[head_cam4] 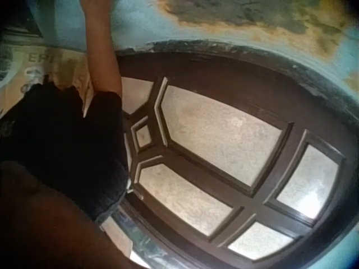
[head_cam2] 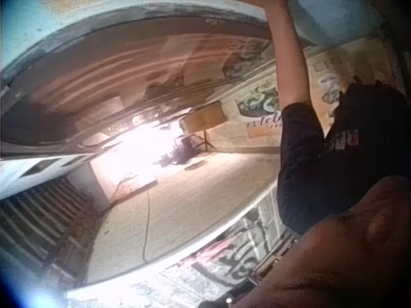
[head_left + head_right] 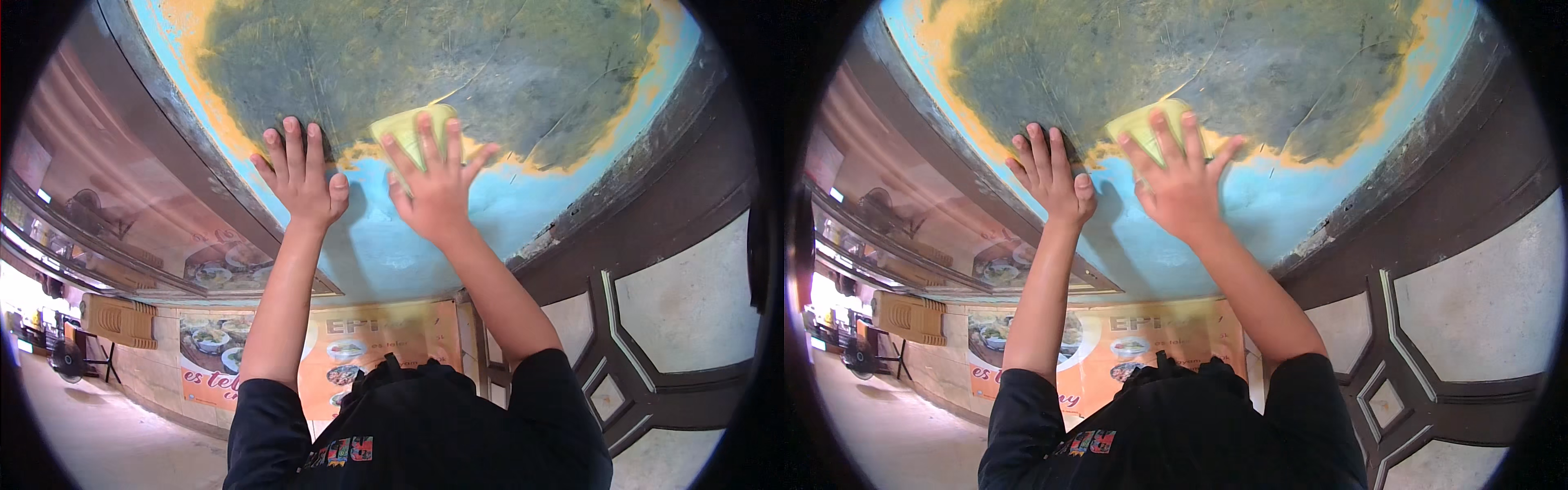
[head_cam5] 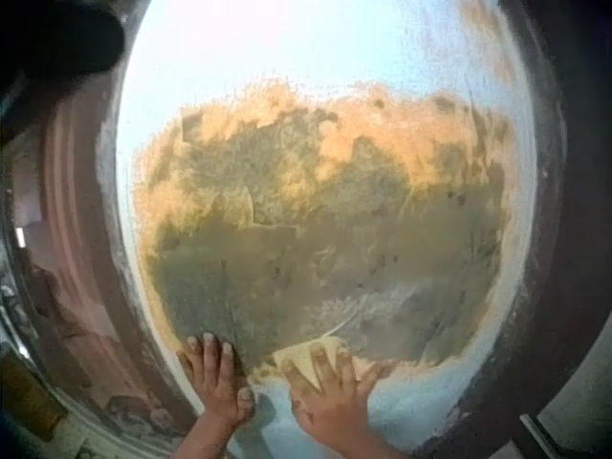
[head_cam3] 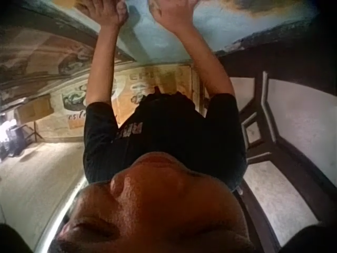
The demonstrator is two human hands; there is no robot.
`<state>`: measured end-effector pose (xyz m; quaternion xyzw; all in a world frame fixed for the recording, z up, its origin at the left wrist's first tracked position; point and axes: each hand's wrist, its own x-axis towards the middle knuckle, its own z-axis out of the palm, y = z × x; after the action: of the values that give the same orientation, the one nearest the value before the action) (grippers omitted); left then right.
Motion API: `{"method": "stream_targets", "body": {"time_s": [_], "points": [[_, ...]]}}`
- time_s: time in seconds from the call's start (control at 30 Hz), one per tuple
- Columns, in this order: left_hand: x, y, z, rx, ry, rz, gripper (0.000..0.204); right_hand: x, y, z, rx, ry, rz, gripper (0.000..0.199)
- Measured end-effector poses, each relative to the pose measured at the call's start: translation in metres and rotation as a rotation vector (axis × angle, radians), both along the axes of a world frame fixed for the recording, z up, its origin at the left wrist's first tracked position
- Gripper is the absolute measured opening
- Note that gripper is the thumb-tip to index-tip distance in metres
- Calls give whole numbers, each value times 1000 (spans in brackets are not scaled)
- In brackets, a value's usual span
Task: Cleaning a mural on the ceiling with a yellow sponge.
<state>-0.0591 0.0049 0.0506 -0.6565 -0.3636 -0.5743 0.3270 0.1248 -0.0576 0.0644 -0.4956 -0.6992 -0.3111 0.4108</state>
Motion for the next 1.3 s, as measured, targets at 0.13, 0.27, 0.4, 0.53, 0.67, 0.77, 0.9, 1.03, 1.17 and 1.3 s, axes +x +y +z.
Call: {"method": "stream_targets", "body": {"time_s": [0.13, 0.27, 0.4, 0.53, 0.67, 0.77, 0.9, 1.03, 1.17, 1.3], "points": [[-2, 1, -2, -4, -1, -4, 62, -1, -12, -3, -160, -257, 117, 59], [-2, 2, -2, -6, 0, 16, 62, 11, -7, 2, -50, 1, -21, 59], [0, 1, -1, -7, -4, 11, 61, 17, -20, -6, -185, -146, 14, 60], [1, -3, 3, -6, 40, 17, 62, 31, -12, -9, -5, 115, -48, 63], [3, -4, 3, -17, 42, 1, 62, 40, -25, -13, -155, -201, -2, 62], [7, -3, 2, 7, 9, 16, 59, 55, -24, -12, -128, -41, -61, 62], [14, -6, 5, 5, 46, 8, 61, 64, -29, -17, -146, -158, -50, 56], [13, -7, 4, 15, 45, 30, 61, 80, -27, -15, -109, 43, -124, 59], [21, -5, 1, 4, 45, 32, 62, 83, -33, -24, -209, -169, -116, 60], [25, -6, 0, 11, 39, 37, 62, 104, -28, -20, -115, 95, -162, 64]]}}
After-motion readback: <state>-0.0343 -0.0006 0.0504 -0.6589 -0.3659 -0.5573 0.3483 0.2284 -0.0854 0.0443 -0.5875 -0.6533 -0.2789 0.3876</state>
